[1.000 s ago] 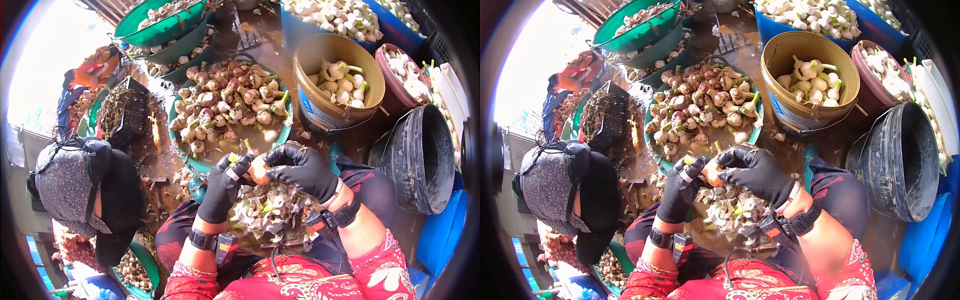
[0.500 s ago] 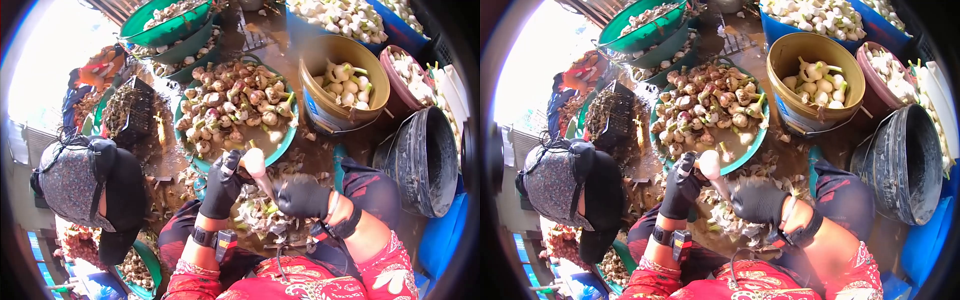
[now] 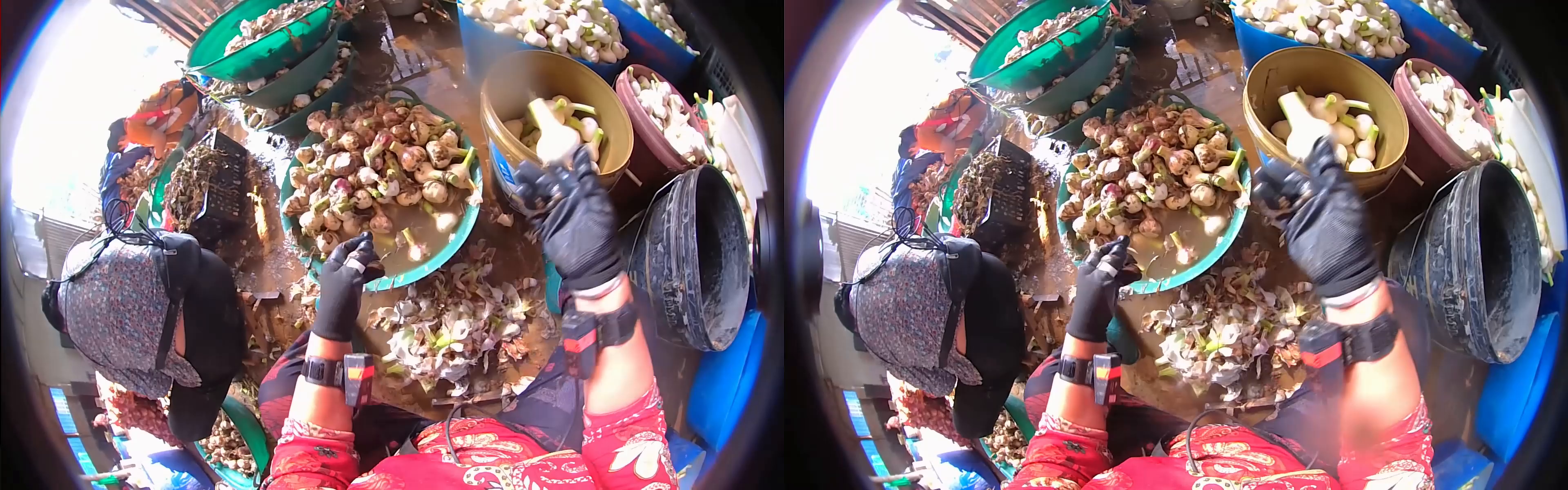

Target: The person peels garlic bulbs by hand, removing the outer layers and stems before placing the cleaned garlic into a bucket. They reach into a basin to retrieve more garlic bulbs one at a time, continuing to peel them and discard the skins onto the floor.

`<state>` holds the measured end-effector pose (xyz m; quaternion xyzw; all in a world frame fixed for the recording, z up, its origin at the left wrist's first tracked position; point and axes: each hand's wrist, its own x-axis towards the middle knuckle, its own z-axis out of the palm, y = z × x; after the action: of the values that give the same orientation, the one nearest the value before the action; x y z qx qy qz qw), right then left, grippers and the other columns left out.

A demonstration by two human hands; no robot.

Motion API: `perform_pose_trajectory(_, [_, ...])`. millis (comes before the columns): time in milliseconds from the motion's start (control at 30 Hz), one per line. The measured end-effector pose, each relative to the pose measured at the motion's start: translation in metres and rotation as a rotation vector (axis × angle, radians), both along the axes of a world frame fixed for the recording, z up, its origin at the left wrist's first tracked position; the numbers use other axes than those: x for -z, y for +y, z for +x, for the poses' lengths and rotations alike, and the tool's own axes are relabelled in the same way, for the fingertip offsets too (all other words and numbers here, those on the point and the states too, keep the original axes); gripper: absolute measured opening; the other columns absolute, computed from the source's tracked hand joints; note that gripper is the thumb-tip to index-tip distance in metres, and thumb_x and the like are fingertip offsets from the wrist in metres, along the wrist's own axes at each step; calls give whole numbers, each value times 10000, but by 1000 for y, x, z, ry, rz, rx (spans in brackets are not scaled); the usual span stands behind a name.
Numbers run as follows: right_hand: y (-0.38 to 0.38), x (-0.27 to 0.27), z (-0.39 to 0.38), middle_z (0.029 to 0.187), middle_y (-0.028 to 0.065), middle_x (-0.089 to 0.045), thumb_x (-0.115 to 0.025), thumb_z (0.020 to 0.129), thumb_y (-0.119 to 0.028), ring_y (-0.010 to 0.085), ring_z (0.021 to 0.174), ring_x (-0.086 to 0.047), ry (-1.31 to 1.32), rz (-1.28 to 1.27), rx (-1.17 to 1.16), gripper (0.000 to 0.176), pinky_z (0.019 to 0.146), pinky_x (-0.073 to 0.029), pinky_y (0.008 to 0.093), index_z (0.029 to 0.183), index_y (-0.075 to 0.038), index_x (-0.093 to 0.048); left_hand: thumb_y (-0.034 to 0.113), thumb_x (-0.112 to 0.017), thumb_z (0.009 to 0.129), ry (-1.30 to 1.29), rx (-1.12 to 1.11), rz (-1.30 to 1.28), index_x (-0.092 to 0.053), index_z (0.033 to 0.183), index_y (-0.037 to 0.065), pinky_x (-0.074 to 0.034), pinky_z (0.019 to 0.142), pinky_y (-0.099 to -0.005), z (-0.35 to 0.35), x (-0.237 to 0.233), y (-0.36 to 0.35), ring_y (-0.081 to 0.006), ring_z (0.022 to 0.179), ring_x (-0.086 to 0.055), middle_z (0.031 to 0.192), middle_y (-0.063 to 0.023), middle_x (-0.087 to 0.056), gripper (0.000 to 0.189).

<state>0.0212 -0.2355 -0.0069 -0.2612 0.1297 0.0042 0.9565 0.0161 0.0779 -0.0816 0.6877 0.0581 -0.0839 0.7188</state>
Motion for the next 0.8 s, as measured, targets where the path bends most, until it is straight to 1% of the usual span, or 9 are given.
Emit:
perform_pose_trajectory(100, [-10,12,1,1101,197,-599,-483,947,-326,279,932,-626,-62,-193,-25,504,810,-522,413,1307,14,-391,162,-606,871,196,34,36,-507,1227,-58,-514,738,-285,14,39,-8,-156,833,-608,968,-60,-610,430])
perform_pose_trajectory(167, [3,13,-9,949,109,-625,-549,927,-245,201,793,-643,15,-288,-116,301,724,-549,341,1108,-3,-542,154,-626,859,277,69,54,-496,1249,-61,-493,798,-283,29,90,-14,-151,886,-596,1009,-88,-613,464])
perform_pose_trajectory(233, [15,3,-12,942,82,-625,-559,910,-179,160,782,-636,55,-497,-193,275,694,-547,297,1120,-4,-534,132,-624,853,165,81,411,-513,1221,-65,-478,789,-280,46,145,-23,-147,892,-589,1047,-89,-613,432])
perform_pose_trajectory(467, [17,18,-4,958,51,-614,-614,879,-123,75,777,-593,124,-556,-330,335,672,-514,218,1165,15,-507,130,-665,828,421,136,79,-621,1037,11,-471,684,-257,78,189,-32,-119,737,-578,871,-32,-645,244])
perform_pose_trajectory(667, [38,47,-7,924,6,-532,-717,795,-125,50,711,-534,62,-736,-474,511,617,-468,198,1238,-19,-485,178,-671,850,403,180,-102,-616,1036,31,-512,657,-260,54,75,-43,-134,771,-632,908,-38,-656,243])
perform_pose_trajectory(700, [45,48,-11,1024,68,-541,-757,756,-159,127,850,-567,37,-819,-561,727,710,-497,250,1368,-61,-376,137,-678,837,397,182,-154,-610,1046,31,-515,658,-266,47,50,-48,-154,773,-637,920,-52,-653,244])
perform_pose_trajectory(733, [53,43,-17,1083,110,-536,-762,750,-166,175,945,-554,-41,-1003,-565,811,783,-487,286,1410,-72,-301,30,-672,800,-306,380,382,-594,1101,60,-521,667,-296,33,38,-47,-211,776,-634,941,-90,-632,312])
perform_pose_trajectory(767, [62,39,-23,1141,152,-530,-767,743,-174,222,1040,-541,-120,-1185,-562,897,857,-477,322,1452,-84,-225,-39,-658,764,-283,392,270,-582,1145,97,-518,666,-314,21,24,-46,-252,764,-616,948,-120,-614,412])
perform_pose_trajectory(800, [70,44,-27,1245,212,-490,-774,739,-186,272,1180,-475,-214,-1016,-538,989,973,-409,353,1475,-87,-121,-33,-662,764,-354,392,313,-580,1149,108,-515,664,-313,13,6,-48,-251,747,-607,935,-119,-610,417])
